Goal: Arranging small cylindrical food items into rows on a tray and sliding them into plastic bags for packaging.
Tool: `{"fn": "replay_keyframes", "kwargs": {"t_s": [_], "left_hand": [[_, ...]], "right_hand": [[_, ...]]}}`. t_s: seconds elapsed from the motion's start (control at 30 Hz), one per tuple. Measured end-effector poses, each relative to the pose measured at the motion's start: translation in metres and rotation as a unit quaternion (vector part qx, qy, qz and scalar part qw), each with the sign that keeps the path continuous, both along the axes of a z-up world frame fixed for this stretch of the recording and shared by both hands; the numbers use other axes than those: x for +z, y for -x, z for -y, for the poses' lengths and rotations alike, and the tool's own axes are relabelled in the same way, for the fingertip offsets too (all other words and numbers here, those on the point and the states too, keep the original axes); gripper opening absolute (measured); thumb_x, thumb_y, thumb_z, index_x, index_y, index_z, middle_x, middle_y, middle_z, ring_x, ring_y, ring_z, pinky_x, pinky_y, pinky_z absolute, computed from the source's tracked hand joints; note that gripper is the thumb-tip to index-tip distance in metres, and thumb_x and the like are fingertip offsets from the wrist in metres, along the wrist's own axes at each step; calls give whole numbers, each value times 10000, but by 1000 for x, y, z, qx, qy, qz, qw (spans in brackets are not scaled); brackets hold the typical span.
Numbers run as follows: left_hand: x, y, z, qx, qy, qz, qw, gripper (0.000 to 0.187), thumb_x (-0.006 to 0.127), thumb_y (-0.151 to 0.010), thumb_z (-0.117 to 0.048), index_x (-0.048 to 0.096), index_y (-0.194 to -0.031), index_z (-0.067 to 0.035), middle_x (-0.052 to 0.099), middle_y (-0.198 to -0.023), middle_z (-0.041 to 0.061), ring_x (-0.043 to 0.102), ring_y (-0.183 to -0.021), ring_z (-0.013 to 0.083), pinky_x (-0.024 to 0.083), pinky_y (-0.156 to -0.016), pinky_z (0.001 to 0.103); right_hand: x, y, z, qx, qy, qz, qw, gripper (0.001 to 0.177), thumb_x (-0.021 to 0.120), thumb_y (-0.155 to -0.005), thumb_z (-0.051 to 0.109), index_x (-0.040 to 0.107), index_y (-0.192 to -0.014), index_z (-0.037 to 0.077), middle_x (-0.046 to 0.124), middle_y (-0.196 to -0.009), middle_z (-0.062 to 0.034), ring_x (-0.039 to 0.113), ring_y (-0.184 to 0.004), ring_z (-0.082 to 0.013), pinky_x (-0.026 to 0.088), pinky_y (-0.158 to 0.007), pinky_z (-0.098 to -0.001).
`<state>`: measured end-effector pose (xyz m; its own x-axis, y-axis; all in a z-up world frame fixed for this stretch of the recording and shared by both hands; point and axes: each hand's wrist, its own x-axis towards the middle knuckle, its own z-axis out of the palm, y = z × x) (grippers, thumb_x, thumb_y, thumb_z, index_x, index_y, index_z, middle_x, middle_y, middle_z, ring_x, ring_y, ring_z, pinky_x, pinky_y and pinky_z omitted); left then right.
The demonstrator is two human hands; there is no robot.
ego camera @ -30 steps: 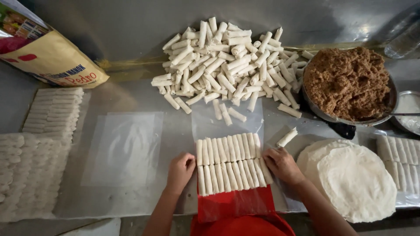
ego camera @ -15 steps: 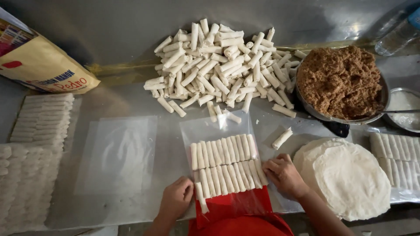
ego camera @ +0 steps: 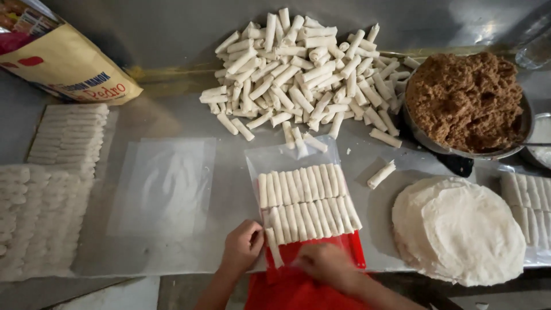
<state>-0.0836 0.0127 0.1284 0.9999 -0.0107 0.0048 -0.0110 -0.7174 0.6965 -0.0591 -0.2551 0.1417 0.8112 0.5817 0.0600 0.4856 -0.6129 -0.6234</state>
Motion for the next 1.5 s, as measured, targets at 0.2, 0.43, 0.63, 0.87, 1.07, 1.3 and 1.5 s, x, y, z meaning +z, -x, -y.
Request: {"fn": "replay_keyframes", "kwargs": {"t_s": [0.2,0.43,0.63,0.87,1.07,1.3,1.5], "left_hand": [[9,2,7,-35,55,52,997,159,580,-955,-130,532,-804,-123,575,-807,37,573,-641,208,426,-589,349],[6,4,12,-68,-65,184,978,165,588,-962,-106,514,-816,-132,522,-797,13,510,-598,191,415,-487,333],[13,1,13,-82,-71,237,965,245,590,-921,-95,473,-713,-148,486,-692,8,452,-538,211,345,-453,369],[9,0,10,-106,-76,220,967,232,603,-950,-73,497,-752,-133,514,-699,21,466,-561,182,364,-463,332],[9,0,12,-100,-47,217,970,199,597,-922,-63,489,-768,-125,508,-714,32,509,-587,212,398,-496,357],[2,1,5,-111,-85,186,973,177,617,-956,-118,534,-801,-124,591,-736,20,551,-602,171,428,-492,323],[35,-10,1,-118,-123,-18,985,300,593,-1004,-320,517,-752,-177,586,-738,-35,586,-632,158,437,-532,369]], "right_hand": [[-2,7,-48,-42,127,-288,948,468,738,-856,635,714,-787,173,740,-755,-3,685,-704,-191,479,-647,-370],[-15,20,-51,-121,12,-303,945,446,699,-943,389,560,-613,123,579,-569,-6,515,-554,-115,411,-583,-359],[30,11,-63,-179,-9,-461,869,505,638,-1002,352,406,-614,126,430,-576,-2,419,-537,-118,346,-483,-319],[-26,27,-54,-173,-31,-199,964,349,683,-943,263,591,-649,100,668,-593,-23,551,-553,-145,448,-563,-368],[-22,41,-40,-139,16,-117,983,355,649,-972,351,600,-685,147,710,-631,-38,655,-550,-220,469,-555,-405],[-8,35,-42,-205,58,-80,974,436,703,-906,552,739,-685,177,741,-631,7,675,-529,-186,529,-522,-379],[-21,41,62,-442,90,-108,886,101,631,-875,322,684,-956,294,708,-955,66,690,-908,-206,518,-739,-431]]}}
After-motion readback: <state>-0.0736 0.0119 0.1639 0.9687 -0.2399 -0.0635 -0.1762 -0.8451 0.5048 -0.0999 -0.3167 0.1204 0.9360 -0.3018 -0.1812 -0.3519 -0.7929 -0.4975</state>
